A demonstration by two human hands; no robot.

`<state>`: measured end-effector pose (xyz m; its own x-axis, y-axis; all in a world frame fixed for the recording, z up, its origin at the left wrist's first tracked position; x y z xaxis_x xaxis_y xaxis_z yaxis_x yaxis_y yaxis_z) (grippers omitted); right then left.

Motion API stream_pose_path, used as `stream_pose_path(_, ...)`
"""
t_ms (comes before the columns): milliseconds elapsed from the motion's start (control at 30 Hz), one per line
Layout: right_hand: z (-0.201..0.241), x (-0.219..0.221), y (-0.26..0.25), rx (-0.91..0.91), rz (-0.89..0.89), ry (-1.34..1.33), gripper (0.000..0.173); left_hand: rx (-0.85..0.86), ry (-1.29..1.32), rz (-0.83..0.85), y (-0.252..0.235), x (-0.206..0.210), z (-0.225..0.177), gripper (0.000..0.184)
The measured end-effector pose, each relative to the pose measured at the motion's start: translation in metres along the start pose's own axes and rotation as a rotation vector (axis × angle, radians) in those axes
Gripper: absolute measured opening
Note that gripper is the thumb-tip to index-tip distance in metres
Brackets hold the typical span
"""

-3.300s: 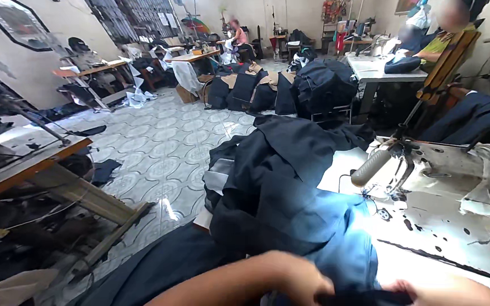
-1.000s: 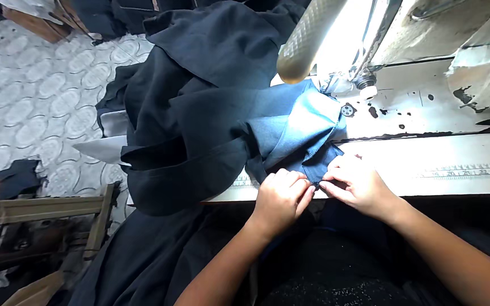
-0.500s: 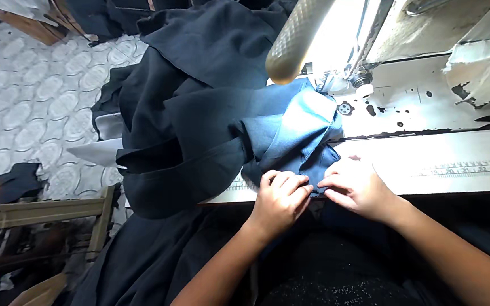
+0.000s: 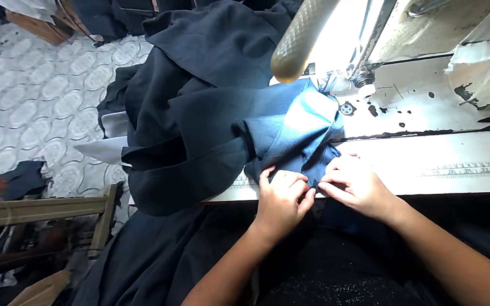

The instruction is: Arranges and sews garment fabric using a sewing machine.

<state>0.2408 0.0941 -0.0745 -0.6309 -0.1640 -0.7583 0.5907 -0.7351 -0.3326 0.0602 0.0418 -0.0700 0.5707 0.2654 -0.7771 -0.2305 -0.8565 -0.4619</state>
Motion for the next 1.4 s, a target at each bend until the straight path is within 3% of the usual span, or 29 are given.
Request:
stream_pose_path(200, 0.003, 0.001, -0.002, -0.021, -0.063, 0.043, 0.016, 0.019, -0.028, 0.003, 0.0, 0.0, 0.0, 0.02)
stream_pose_path(333, 0.002, 0.002, 0.0, -0.111, -0.072, 0.113, 0.021, 0.098, -0.026, 0.061, 0.001, -0.004, 0.001, 0.022)
stream_pose_path(533, -0.007, -0.004, -0.004, -0.037, 0.124, 0.001, 0.032, 0.084, -0.016, 0.179, -0.003, -0.011, -0.001, 0.02)
stream_pose_path(667, -0.007, -0.003, -0.01, 0.014, 0.145, -0.045, 0.025, 0.016, 0.027, 0.13, -0.008, -0.01, 0.004, 0.017)
stream_pose_path(867, -0.005, 0.0, -0.015, 0.089, 0.057, -0.055, 0.025, -0.133, 0.064, 0.176, -0.013, -0.009, 0.007, 0.031)
stream_pose_path(1400, 0.0, 0.005, -0.022, 0.159, 0.036, 0.023, 0.023, -0.169, -0.003, 0.125, -0.018, -0.005, 0.011, 0.023)
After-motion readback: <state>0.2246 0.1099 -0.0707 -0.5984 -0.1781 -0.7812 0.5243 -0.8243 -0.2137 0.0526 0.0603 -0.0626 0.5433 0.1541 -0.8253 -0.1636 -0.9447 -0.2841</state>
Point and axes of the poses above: each hand's wrist, its own y-axis away from the middle knuckle, its own x-axis out of the palm, z = x × y, the point moved 3 cm from there along -y, towards the middle knuckle, and after that the axes turned 4 degrees about y, right-handed, at the moved point
